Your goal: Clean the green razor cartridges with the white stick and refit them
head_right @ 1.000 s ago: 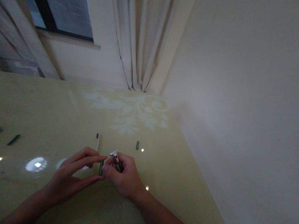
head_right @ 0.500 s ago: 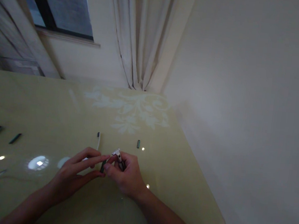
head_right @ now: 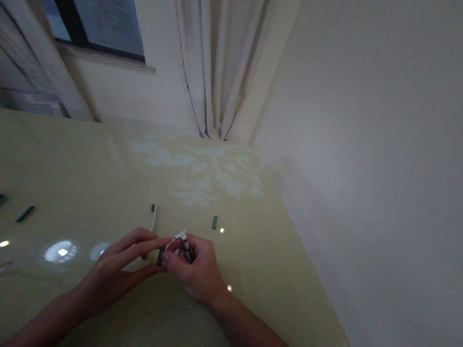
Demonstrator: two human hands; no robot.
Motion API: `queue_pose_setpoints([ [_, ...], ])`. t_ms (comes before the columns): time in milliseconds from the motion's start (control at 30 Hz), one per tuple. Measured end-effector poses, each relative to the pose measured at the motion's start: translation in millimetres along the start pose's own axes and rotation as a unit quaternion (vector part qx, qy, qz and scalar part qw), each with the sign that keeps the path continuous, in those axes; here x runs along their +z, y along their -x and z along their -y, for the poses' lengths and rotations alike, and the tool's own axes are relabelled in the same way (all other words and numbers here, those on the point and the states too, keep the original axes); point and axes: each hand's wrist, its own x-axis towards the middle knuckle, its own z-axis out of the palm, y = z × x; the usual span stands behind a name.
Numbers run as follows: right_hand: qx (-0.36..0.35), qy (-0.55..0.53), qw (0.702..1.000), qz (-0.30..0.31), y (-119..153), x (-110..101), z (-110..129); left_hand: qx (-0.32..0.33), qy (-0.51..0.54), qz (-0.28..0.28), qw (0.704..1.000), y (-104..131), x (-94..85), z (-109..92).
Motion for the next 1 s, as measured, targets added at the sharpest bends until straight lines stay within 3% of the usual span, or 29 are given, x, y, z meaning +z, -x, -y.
queue_pose_setpoints([
  [133, 0.008, -0.039, 0.999, 0.018, -1, -4, 0, -0.074, 0.056, -0.027, 0.995, -4, -0.6, -3],
  [233, 0.037, -0.101, 0.991, 0.08, 0, -8, -1, -0.144, 0.15, -0.046, 0.977, -8, -4.4, -2],
  [367, 0.054, -0.149, 0.978, 0.137, 3, -9, -2, -0.229, 0.27, -0.044, 0.934, -9, -7.9, 0],
  [600, 0.062, -0.135, 0.978, 0.15, 6, -3, 1, -0.336, 0.4, -0.072, 0.85, 3, 7.4, 2],
  [800, 0.021, -0.074, 0.99, 0.122, 8, 0, 8, -0.366, 0.498, -0.073, 0.783, 7, 20.6, 0],
  [1000, 0.019, -0.052, 0.991, 0.121, 9, 0, 12, -0.355, 0.524, -0.056, 0.772, 7, 21.6, 1],
])
